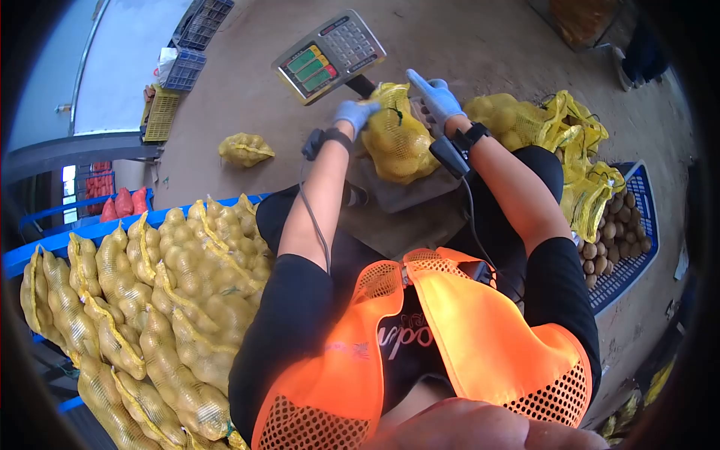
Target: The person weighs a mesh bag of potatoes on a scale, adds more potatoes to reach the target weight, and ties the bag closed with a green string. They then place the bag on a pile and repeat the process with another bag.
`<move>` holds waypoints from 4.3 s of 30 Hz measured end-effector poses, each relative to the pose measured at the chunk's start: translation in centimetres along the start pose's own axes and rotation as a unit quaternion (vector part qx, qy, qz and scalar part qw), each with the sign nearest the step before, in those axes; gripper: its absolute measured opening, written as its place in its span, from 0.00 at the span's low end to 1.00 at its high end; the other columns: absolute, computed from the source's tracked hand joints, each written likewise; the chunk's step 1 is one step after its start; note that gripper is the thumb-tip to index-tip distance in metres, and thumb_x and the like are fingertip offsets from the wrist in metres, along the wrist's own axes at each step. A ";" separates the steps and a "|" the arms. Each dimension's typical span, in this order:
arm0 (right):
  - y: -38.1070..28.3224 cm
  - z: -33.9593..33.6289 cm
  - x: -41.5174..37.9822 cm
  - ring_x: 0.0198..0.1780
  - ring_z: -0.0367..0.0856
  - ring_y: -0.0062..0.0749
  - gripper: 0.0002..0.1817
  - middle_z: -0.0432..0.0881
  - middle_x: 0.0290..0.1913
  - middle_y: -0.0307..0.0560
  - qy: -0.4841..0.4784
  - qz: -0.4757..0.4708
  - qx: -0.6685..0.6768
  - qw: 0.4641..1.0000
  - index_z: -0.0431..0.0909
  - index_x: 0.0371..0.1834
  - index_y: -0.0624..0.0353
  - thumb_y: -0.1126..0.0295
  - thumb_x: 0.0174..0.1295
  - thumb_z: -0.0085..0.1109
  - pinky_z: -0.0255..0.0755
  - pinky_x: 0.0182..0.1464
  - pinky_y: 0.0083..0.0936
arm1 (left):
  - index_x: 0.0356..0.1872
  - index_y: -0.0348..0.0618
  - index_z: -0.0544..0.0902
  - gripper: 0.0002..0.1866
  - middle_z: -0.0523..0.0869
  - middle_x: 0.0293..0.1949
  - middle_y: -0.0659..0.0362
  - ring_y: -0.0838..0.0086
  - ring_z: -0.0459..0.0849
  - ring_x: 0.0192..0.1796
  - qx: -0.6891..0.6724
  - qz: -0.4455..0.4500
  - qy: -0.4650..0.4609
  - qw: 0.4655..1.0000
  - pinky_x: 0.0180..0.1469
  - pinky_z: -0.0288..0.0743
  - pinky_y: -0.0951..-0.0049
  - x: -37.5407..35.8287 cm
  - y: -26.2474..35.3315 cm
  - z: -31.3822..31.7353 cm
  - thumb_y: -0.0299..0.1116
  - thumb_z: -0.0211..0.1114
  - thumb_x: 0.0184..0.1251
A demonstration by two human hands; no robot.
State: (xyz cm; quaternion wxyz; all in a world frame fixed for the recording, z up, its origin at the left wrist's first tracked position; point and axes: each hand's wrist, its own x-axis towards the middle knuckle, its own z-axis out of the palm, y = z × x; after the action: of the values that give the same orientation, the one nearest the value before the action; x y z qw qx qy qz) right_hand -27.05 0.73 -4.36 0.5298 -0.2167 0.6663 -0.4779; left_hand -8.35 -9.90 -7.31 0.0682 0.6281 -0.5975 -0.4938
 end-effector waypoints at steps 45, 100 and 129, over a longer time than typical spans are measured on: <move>5.2 -30.4 -19.2 0.26 0.72 0.13 0.09 0.79 0.26 0.35 0.542 -0.350 0.031 0.764 0.78 0.27 0.61 0.68 0.57 0.65 0.68 0.30 0.14 | 0.40 0.42 0.78 0.08 0.77 0.23 0.63 0.83 0.66 0.16 -0.201 0.250 0.234 0.918 0.17 0.56 0.84 -10.6 -7.9 -6.5 0.30 0.63 0.60; 34.6 -41.1 -27.6 0.64 0.69 0.49 0.39 0.69 0.63 0.56 0.146 0.316 -0.437 0.830 0.70 0.59 0.49 0.45 0.42 0.68 0.66 0.62 0.35 | 0.44 0.43 0.78 0.10 0.81 0.33 0.60 0.79 0.71 0.20 -0.193 0.151 0.207 0.947 0.19 0.62 0.82 -14.2 -5.3 -1.7 0.31 0.63 0.62; -1.7 -18.2 -21.4 0.63 0.69 0.40 0.27 0.69 0.64 0.50 0.001 -0.240 0.363 0.900 0.61 0.66 0.59 0.58 0.69 0.46 0.62 0.65 0.36 | 0.38 0.43 0.78 0.07 0.81 0.30 0.62 0.81 0.77 0.25 -0.348 0.173 0.175 0.904 0.23 0.71 0.82 -13.5 -4.0 -2.0 0.27 0.64 0.60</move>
State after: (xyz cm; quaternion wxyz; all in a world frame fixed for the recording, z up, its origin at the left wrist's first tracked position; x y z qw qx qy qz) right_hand -36.65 24.44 7.45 0.4407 -0.1621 0.3749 -0.7993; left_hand -1.45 1.26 -1.73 0.4704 0.5273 -0.4651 -0.5332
